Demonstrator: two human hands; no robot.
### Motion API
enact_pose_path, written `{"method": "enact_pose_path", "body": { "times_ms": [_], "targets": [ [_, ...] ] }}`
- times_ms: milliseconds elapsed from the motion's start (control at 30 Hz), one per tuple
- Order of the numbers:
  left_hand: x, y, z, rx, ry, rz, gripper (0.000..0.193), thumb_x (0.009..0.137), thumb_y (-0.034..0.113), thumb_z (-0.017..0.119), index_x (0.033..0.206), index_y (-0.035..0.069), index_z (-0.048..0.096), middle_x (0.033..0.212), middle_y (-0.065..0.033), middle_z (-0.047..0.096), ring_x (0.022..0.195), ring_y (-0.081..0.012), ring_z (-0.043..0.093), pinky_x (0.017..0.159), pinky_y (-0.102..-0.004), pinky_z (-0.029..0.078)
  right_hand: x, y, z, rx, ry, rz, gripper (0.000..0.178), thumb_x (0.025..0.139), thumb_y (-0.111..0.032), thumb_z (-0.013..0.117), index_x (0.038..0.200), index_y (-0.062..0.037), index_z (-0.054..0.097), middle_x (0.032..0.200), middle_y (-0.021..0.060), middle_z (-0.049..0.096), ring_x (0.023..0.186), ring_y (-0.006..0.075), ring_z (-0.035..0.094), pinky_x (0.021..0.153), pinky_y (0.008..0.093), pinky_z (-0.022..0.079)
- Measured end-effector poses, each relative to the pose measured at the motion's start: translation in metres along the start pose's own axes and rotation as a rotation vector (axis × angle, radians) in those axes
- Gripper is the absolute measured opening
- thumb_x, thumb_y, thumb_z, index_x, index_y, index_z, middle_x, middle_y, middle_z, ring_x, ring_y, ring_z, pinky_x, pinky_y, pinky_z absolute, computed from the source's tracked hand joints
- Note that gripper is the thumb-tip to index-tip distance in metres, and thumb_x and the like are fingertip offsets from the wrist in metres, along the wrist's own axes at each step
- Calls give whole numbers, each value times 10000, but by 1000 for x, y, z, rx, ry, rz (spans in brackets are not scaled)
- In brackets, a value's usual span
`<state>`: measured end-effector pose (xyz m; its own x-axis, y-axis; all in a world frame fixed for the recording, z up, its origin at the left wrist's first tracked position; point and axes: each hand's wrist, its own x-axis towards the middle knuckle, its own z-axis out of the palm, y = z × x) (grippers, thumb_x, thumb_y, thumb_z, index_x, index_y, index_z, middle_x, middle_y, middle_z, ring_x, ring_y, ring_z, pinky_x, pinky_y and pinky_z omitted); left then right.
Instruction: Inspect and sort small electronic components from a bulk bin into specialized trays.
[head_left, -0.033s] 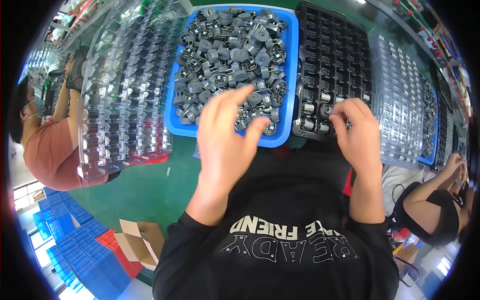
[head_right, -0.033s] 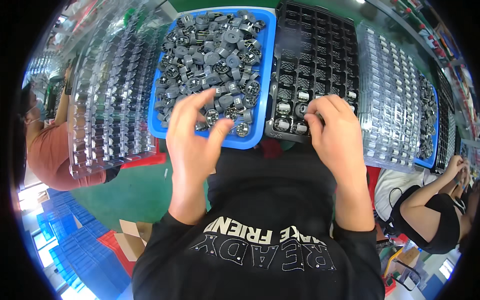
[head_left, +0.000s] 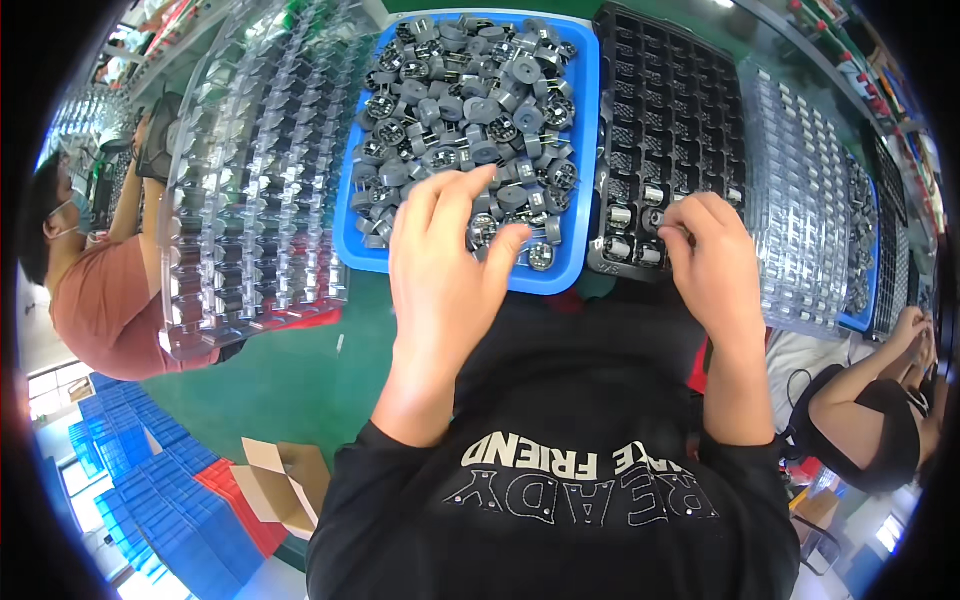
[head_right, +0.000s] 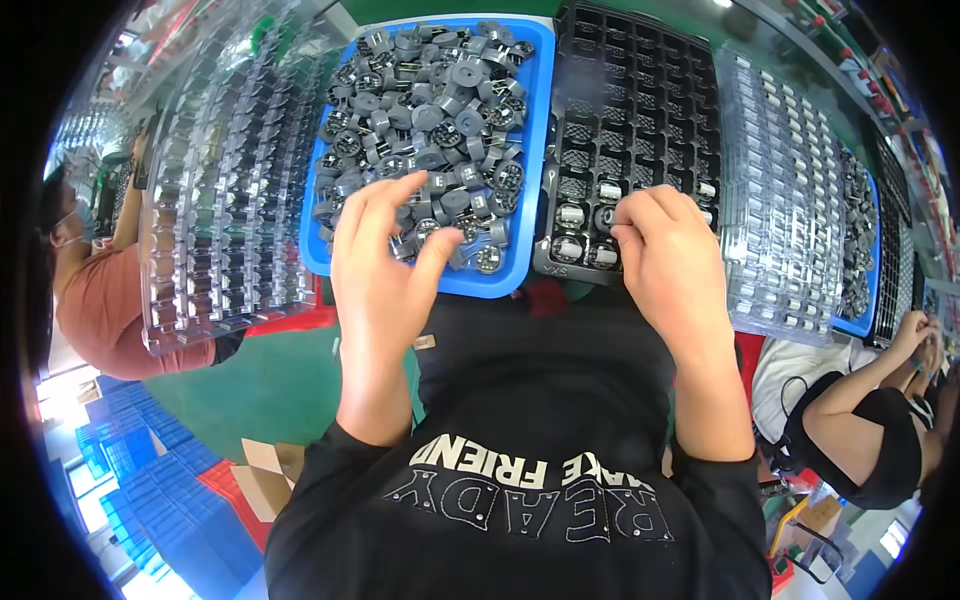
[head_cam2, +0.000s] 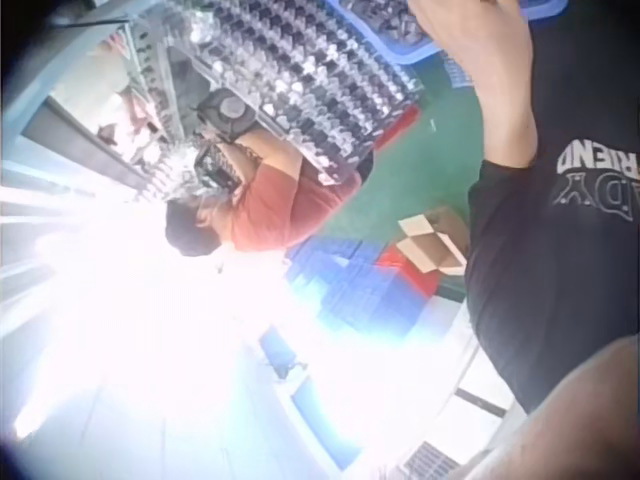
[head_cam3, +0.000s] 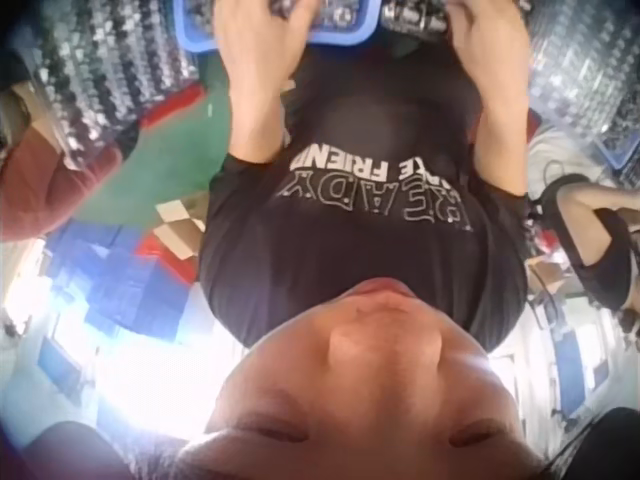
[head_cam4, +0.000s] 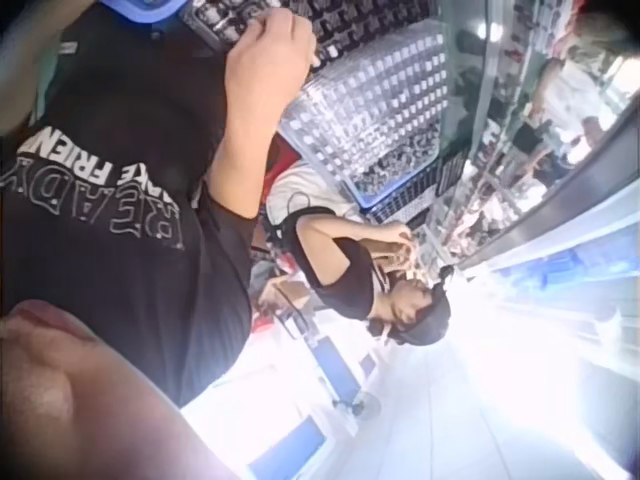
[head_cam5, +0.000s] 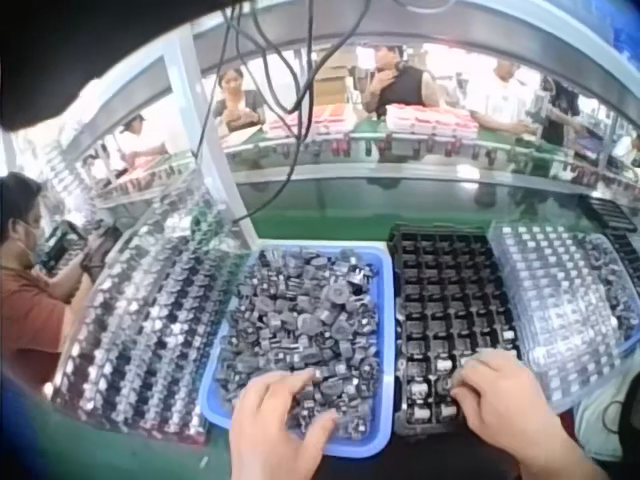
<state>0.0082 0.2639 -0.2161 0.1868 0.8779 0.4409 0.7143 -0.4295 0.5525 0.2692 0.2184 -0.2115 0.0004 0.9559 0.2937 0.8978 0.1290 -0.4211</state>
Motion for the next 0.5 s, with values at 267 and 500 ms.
{"method": "enact_pose_path", "body": {
  "times_ms": [267,500],
  "targets": [
    [8,-5,16,186,-90,-46,341,813,155,761,1136,51,721,1108,-153,685,1077,-357,630,957,-434,492,5,5,-3,-134,-199,-88,72,818,-59,699,887,-71,686,904,96,612,936,313,620,838,442,522],
    [13,0,7,238,-146,-222,278,831,104,679,1105,81,713,997,-112,700,943,-329,669,855,-424,527,21,42,-60,36,-135,60,235,814,-144,767,1024,-45,735,1046,152,707,1034,357,660,924,434,520]
  ]
}}
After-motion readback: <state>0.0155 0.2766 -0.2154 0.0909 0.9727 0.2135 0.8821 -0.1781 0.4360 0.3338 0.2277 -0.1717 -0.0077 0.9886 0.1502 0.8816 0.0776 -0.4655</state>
